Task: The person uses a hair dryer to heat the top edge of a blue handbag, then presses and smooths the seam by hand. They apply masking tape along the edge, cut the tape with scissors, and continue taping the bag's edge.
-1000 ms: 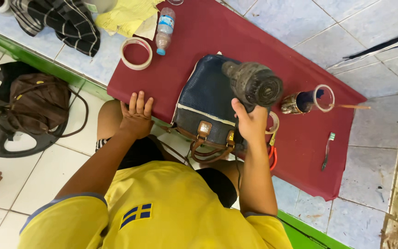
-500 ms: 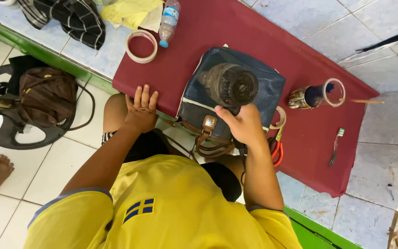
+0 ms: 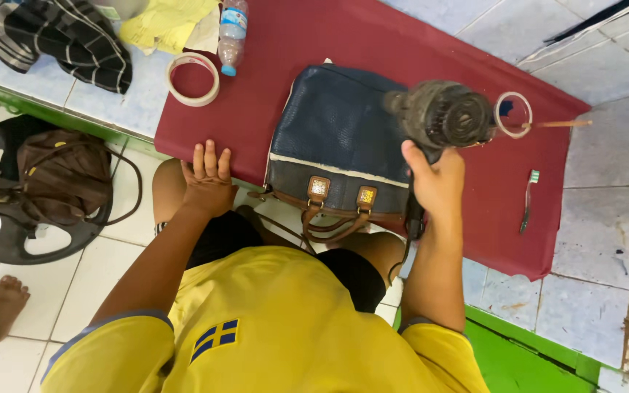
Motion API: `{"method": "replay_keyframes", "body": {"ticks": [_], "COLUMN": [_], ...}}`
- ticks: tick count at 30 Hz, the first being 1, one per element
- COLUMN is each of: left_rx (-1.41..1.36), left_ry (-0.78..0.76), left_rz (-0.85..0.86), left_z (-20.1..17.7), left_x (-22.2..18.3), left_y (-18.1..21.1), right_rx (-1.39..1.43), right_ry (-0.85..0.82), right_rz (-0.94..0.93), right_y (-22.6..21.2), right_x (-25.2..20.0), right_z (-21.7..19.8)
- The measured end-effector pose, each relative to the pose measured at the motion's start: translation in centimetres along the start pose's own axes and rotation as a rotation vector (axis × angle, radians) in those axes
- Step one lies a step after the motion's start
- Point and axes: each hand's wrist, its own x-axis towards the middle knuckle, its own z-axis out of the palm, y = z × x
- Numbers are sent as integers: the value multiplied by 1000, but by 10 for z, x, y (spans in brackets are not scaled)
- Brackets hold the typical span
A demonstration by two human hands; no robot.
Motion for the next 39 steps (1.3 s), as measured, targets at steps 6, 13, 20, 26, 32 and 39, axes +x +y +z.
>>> {"method": "replay_keyframes", "body": {"ticks": [6,13,20,26,32,39], "left_rx": [12,26,80,149,178,143], "left_ry": [-54,-37,110,258,298,261], "left_rz": [-6,-17,37,35,87,61], "left_z": [-1,5,9,12,25,27], "left_x": [-1,2,0,3,7,8], "left_y": [0,0,0,5,-5,-4], "right_rx": [92,77,45,47,22,25], "right_ry": [178,146,78,40,55,57], "right_rz": [49,99,151,175,177,285], "right_y": [28,34,32,32,44,68], "right_x": [18,9,0,-5,-23,-59], "right_z": [-25,-29,-22,-24,-39,-55]}}
